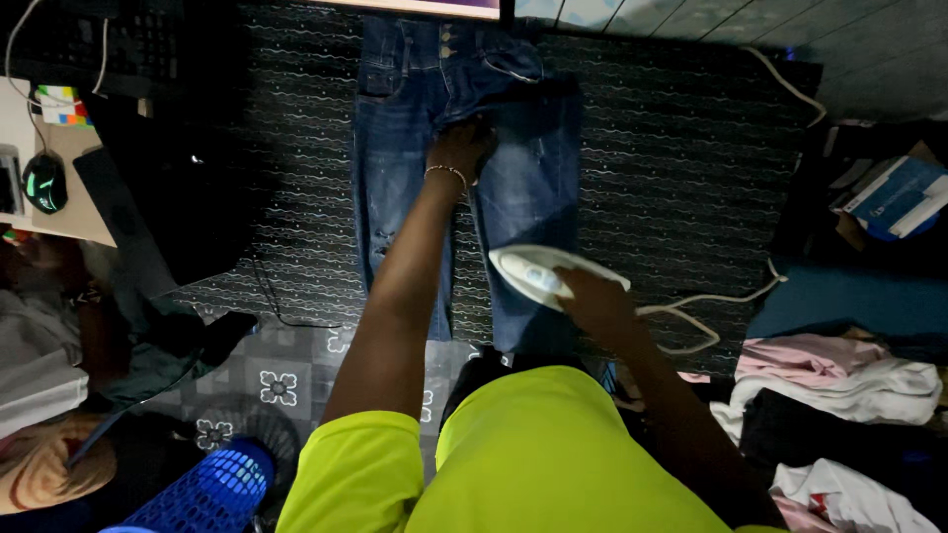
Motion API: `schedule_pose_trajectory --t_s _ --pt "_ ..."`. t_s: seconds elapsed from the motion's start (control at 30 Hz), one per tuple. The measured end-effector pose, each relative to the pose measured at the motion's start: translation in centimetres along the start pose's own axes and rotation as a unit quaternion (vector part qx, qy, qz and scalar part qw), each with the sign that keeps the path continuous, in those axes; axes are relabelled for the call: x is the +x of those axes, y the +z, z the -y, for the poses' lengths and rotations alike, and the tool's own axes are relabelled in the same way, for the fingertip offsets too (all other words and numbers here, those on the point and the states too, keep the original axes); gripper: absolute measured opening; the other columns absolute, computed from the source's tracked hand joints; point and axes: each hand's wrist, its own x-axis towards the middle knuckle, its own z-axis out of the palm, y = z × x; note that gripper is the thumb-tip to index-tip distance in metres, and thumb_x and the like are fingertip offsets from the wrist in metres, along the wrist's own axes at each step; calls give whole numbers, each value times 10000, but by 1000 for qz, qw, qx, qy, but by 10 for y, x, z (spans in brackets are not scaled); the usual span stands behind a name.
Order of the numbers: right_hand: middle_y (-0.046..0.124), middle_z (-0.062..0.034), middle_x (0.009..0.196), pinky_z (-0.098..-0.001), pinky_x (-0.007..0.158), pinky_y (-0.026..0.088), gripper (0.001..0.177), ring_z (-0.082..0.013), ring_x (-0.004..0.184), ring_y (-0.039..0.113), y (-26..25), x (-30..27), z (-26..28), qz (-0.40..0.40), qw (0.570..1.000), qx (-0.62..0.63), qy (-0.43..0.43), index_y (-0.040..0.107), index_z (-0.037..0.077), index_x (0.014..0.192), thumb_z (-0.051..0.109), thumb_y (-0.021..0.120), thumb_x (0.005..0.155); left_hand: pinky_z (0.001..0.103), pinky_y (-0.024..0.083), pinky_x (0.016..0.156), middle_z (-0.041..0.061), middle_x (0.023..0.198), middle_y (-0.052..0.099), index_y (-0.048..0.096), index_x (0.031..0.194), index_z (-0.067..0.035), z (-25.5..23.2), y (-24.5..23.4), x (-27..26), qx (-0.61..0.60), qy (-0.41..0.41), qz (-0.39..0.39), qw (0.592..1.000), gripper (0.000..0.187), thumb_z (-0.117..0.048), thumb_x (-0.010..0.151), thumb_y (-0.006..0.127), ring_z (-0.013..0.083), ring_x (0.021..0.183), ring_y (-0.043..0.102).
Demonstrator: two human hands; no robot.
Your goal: The person irons a pair of denim jeans with an iron on a patterned surface, moving the iron across both legs, and then folds the jeans by hand.
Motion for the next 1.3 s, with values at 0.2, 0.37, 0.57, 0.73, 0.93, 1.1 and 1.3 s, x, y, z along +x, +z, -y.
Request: schedule_pose_trajectory --t_s 0.2,0.37,0.57,0.73,0.93,1.1,1.3 --pt "696 -168 1233 -465 924 549 513 -348 1054 704 -3 66 -1 -26 999 11 27 599 120 1382 261 686 897 578 336 1150 153 1570 412 516 1459 -288 15 58 22 30 -28 -49 998 420 -338 1045 571 378 1401 446" --pt "662 -195 1274 -480 944 521 531 -380 1103 669 -5 63 5 14 998 49 24 582 106 1395 274 692 903 549 340 1121 158 1516 496 579 1384 -222 13 61 33 6 -31 -93 995 416 -320 1008 430 357 1363 490" --pt "647 -116 1363 -461 1035 488 586 -306 1207 642 -4 2 3 153 986 20 56 556 197 1436 317 696 881 527 403 1032 221 1337 586 566 1346 -97 -16 -7 35 -109 -196 10 975 527 -505 1043 424 437 1212 546" --pt "647 -71 1380 -416 1063 504 663 -268 1230 643 -9 -43 -7 248 962 -17 111 501 276 1504 370 696 877 546 433 1093 170 1404 614 595 1389 -137 -30 -5 27 -12 -137 -38 990 409 -299 1047 440 388 1276 584" --pt "590 -130 1421 -488 1013 465 696 -341 1257 582 2 -87 -29 108 980 66 154 520 200 1444 381 777 823 569 341 1167 178 1446 566 602 1396 -94 -102 38 1 47 -24 -88 995 471 -200 944 524 373 1365 510" --pt "598 -111 1431 -474 1013 504 683 -328 1251 619 -1 -108 -50 88 965 54 243 518 254 1478 386 738 845 607 126 1237 76 1684 179 302 1578 -217 -158 24 -20 56 73 143 985 828 -543 876 597 314 1557 151" --pt "678 -145 1321 -476 991 518 608 -358 1214 650 -4 -122 -64 32 952 111 284 553 213 1455 298 689 868 638 2 1241 89 1738 -12 107 1649 -266 -161 3 31 47 58 178 981 830 -596 997 500 325 1592 -36"
